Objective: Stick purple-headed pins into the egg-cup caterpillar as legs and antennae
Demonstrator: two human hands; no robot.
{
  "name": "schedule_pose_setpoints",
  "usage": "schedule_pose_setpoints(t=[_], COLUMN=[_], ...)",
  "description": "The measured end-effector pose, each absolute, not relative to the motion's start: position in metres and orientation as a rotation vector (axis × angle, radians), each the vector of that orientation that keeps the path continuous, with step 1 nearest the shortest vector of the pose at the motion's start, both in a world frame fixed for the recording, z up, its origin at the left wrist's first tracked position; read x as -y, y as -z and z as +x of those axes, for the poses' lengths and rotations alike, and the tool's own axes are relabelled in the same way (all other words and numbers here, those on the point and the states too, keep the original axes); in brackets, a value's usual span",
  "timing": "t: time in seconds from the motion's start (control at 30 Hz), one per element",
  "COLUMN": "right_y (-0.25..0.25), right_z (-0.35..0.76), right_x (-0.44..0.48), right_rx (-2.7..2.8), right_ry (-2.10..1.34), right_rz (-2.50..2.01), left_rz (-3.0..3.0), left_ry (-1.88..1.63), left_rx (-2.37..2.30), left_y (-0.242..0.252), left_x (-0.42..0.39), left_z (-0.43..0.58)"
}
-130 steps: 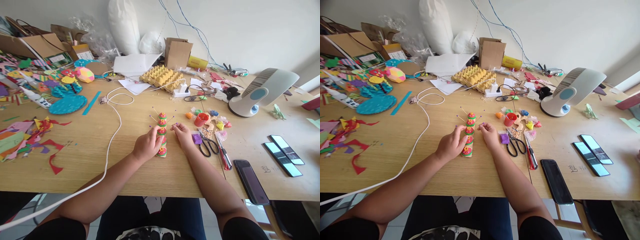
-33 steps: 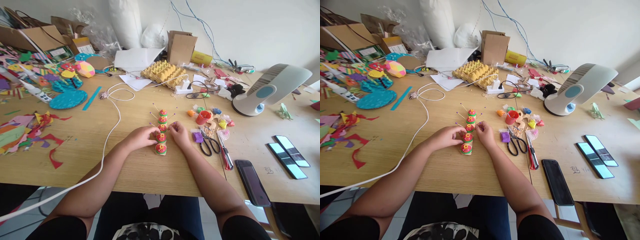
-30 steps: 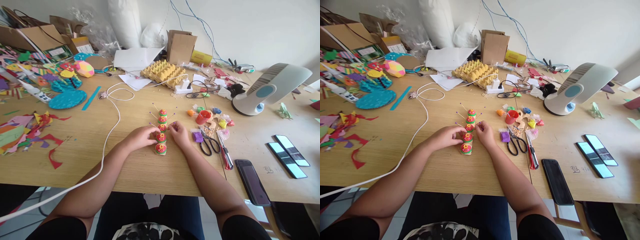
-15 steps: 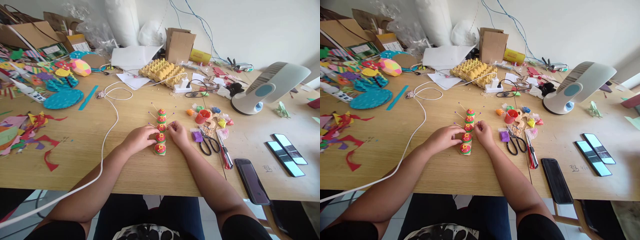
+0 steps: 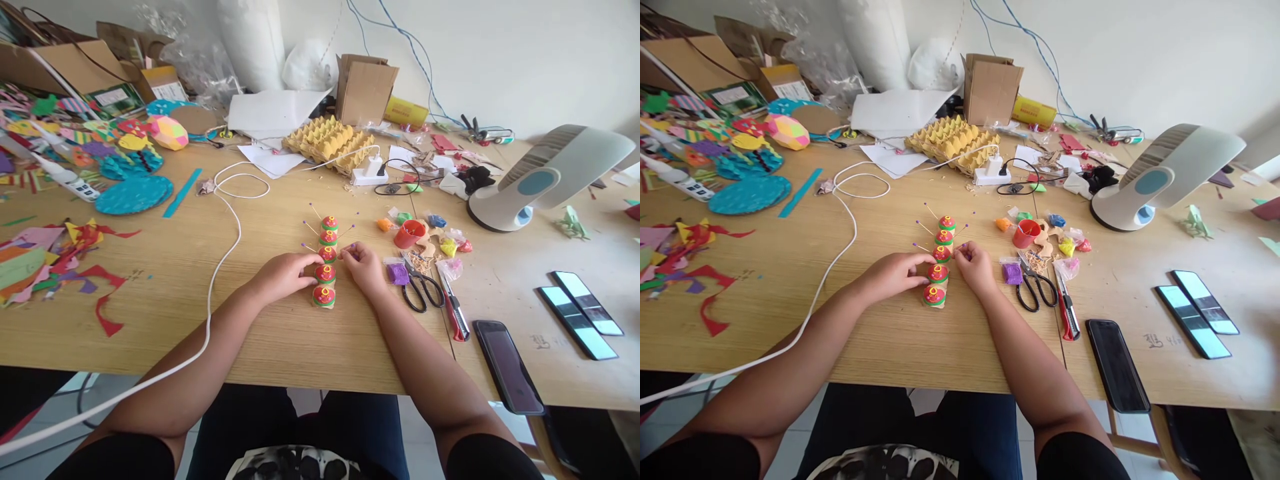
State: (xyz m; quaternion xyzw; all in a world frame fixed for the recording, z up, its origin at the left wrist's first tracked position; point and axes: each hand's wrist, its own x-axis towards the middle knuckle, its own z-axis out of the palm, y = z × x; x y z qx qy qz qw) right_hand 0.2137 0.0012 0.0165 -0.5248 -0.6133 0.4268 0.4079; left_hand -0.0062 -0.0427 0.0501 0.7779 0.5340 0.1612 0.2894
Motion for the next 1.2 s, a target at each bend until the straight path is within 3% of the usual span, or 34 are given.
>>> schedule_pose_setpoints(t=[1.2], right_y=[-0.0221], right_z=[0.2162], right_x=[-0.0034], right_rx=[1.486], right_ry=[-1.166], right_rz=[-1.369], left_rz=[2.097], left_ry=[-0.518], left_rx=[-1.314], left_y=[-0.0424], left_x=[0.0390], left_z=[-0.0073])
